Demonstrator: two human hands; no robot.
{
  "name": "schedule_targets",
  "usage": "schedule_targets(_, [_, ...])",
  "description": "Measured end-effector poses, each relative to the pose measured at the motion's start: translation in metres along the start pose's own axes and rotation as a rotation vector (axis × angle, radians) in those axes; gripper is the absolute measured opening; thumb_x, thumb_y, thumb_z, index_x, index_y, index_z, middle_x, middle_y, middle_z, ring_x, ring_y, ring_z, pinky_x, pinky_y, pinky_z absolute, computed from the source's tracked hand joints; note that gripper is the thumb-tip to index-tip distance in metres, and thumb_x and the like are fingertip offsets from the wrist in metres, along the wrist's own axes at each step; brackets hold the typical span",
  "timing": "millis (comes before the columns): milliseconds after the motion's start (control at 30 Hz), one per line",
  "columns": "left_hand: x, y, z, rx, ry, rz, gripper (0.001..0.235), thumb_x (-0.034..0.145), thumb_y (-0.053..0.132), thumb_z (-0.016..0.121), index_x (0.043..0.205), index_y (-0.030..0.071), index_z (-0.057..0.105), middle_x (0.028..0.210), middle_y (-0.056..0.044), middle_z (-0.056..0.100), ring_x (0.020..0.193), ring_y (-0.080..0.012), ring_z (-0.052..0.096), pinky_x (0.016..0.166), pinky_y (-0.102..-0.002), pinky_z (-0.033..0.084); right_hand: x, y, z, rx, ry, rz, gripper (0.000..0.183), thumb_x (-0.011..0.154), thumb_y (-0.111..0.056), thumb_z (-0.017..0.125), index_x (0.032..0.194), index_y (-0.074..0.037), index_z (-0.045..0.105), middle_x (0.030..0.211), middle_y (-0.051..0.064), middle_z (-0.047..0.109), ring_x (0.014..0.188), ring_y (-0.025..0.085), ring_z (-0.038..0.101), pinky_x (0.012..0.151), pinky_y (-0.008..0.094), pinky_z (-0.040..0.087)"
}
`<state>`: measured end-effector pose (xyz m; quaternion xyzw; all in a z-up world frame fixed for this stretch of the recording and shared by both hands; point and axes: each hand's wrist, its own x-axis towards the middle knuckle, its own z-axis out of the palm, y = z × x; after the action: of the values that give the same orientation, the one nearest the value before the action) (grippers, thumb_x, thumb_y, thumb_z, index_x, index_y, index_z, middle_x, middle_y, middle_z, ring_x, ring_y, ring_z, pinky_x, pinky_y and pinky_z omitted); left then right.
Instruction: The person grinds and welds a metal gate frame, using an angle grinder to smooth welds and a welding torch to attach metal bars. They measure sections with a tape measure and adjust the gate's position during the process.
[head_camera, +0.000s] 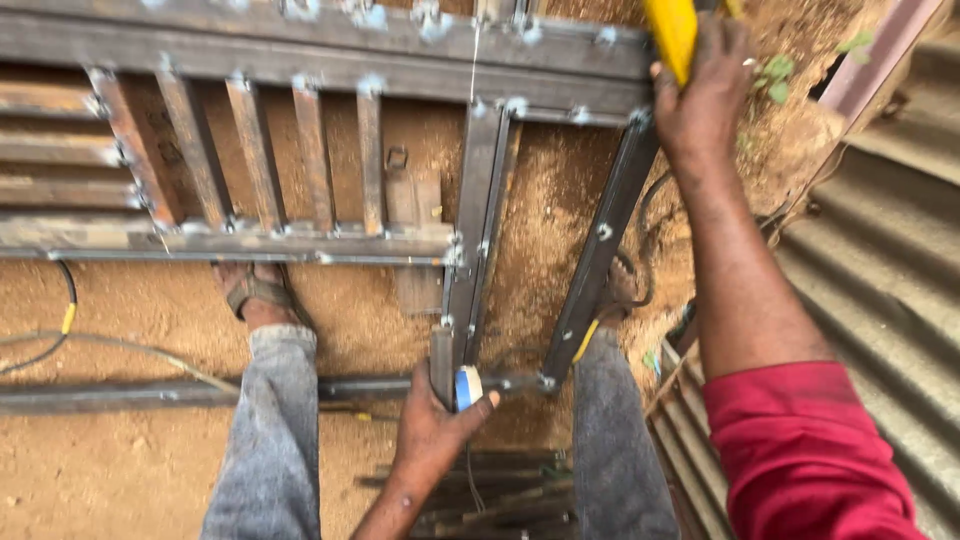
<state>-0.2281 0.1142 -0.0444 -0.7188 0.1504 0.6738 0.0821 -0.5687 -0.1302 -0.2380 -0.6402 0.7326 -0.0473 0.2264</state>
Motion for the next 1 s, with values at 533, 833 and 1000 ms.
schedule_targets(533, [0.006,0.01,0.004,-0.025,-0.058,-0.106,0.118,0.068,0.048,0.087,0.156,0.009,0.019,0.134,-0.019,0.059,0.117,-0.0321,0.069,0.1,-0.048,0.059,-0.02,-0.097,-0.054,-0.266,-0.189,-0.114,0.044,0.097,-0.017,0.076,0.133,0.003,0.061,0.125,0.023,0.059,0.103,0.036,0.062,0.084,0.05,0.055])
schedule_targets(833, [0.025,0.005,0.006,-0.839,-0.058,0.082,0.047,0.097,0.015,0.063,0.141,0.002,0.053,0.12,-0.01,0.067,0.108,-0.0186,0.065,0.092,-0.034,0.055,-0.248,-0.191,-0.042,0.72,-0.946,0.0,0.093,0.083,-0.031,0.085,0.158,-0.011,0.034,0.157,0.026,0.035,0.144,0.044,0.04,0.117,0.053,0.039])
schedule_targets(1000, [0.036,0.013,-0.002,-0.884,-0.003,0.01,0.043,0.088,0.006,0.072,0.129,0.005,0.056,0.112,-0.008,0.068,0.101,-0.0207,0.066,0.085,-0.037,0.056,-0.242,-0.183,-0.029,0.551,-0.98,-0.033,0.096,0.076,-0.016,0.08,0.16,-0.02,0.033,0.155,0.023,0.034,0.14,0.04,0.044,0.112,0.048,0.046])
